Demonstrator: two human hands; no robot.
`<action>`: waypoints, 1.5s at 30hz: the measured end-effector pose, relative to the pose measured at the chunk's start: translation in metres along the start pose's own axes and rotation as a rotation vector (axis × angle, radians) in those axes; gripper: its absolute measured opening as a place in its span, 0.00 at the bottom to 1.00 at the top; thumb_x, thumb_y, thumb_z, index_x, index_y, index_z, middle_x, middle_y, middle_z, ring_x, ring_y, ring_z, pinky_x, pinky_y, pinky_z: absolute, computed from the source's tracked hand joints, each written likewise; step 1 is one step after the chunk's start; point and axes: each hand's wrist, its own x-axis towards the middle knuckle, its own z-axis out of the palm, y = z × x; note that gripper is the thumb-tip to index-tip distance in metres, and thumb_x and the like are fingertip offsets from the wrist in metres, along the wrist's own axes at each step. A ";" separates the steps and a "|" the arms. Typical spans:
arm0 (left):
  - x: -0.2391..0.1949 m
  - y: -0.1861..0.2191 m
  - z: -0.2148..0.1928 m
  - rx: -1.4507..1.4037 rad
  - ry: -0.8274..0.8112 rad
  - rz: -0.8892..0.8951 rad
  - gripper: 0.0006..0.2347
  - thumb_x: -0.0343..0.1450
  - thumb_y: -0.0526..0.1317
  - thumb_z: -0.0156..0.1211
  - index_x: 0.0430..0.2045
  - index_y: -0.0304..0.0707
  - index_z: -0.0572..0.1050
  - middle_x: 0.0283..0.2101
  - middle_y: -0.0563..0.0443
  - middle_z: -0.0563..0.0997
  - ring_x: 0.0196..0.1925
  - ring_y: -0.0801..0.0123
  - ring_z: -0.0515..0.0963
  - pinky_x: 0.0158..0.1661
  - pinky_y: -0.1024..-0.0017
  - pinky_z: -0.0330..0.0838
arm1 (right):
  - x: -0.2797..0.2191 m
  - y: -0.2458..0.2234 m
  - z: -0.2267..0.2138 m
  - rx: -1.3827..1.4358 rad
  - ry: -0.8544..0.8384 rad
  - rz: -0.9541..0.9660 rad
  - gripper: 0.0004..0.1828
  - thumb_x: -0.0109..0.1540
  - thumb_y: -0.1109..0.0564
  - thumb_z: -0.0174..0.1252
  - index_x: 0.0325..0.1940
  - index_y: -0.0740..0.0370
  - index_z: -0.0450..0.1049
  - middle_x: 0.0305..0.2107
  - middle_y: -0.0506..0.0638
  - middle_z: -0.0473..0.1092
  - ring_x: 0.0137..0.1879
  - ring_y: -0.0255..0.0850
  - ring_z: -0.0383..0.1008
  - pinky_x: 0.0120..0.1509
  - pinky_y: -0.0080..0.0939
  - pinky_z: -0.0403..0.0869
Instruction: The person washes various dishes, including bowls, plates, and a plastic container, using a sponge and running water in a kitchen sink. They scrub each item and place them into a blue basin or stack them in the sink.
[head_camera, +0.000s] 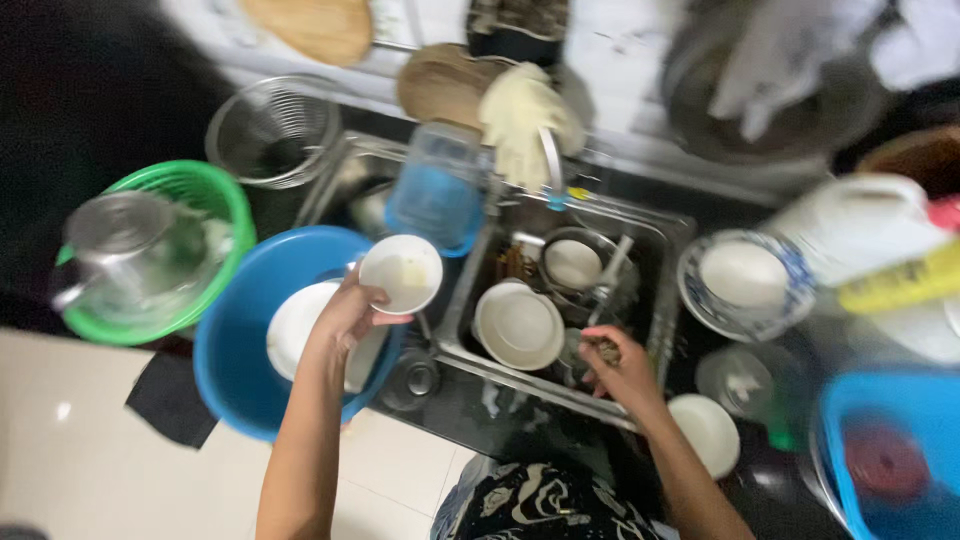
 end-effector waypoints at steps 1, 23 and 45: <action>0.007 -0.007 0.016 -0.001 -0.033 -0.017 0.35 0.58 0.23 0.47 0.66 0.38 0.60 0.61 0.36 0.73 0.56 0.43 0.79 0.39 0.52 0.82 | -0.007 0.000 -0.015 -0.003 0.052 0.028 0.17 0.63 0.52 0.62 0.54 0.60 0.78 0.26 0.52 0.76 0.28 0.37 0.79 0.23 0.37 0.74; 0.001 -0.184 0.280 1.290 -0.382 0.870 0.33 0.61 0.24 0.58 0.64 0.51 0.66 0.53 0.31 0.65 0.57 0.36 0.66 0.47 0.53 0.72 | -0.095 0.102 -0.091 -0.765 0.342 -0.144 0.33 0.50 0.56 0.67 0.58 0.64 0.71 0.50 0.72 0.69 0.54 0.68 0.72 0.55 0.60 0.72; 0.036 -0.205 0.223 0.008 -0.226 0.027 0.20 0.75 0.53 0.54 0.57 0.45 0.74 0.55 0.47 0.77 0.57 0.60 0.77 0.49 0.64 0.76 | -0.001 0.034 0.004 -0.449 0.019 -0.258 0.18 0.54 0.58 0.69 0.49 0.54 0.79 0.47 0.57 0.74 0.49 0.49 0.79 0.51 0.48 0.78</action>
